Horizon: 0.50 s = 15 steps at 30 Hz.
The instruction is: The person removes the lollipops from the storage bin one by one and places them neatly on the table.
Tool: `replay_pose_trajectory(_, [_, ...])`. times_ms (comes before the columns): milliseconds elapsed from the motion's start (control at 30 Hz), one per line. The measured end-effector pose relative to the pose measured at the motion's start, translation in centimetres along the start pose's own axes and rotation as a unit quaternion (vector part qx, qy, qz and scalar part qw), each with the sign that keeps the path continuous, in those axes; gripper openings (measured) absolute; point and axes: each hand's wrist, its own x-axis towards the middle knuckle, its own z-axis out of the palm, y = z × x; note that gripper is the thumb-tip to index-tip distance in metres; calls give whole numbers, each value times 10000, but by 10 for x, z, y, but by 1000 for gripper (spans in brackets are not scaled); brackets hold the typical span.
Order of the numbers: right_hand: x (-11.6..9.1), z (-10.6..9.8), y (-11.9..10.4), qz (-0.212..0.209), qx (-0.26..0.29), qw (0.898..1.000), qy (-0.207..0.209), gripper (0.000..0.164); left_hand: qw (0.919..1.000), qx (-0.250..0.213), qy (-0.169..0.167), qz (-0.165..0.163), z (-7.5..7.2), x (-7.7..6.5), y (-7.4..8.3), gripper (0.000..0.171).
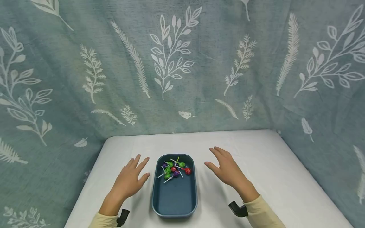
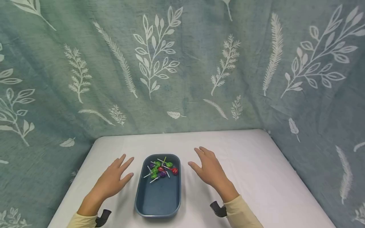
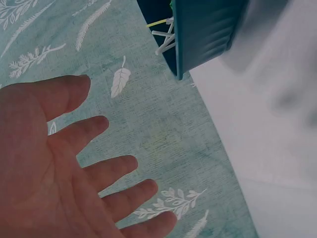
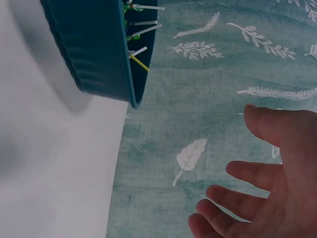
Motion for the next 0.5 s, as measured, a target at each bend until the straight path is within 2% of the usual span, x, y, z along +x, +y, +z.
replay_pose_trajectory(200, [5, 16, -5, 111, 340, 9994, -37, 59, 9990, -360, -172, -206, 13, 1, 1, 56])
replay_pose_trajectory(500, [14, 36, -24, 190, 754, 9969, -124, 57, 9951, -860, -112, -470, 34, -4, 3, 50])
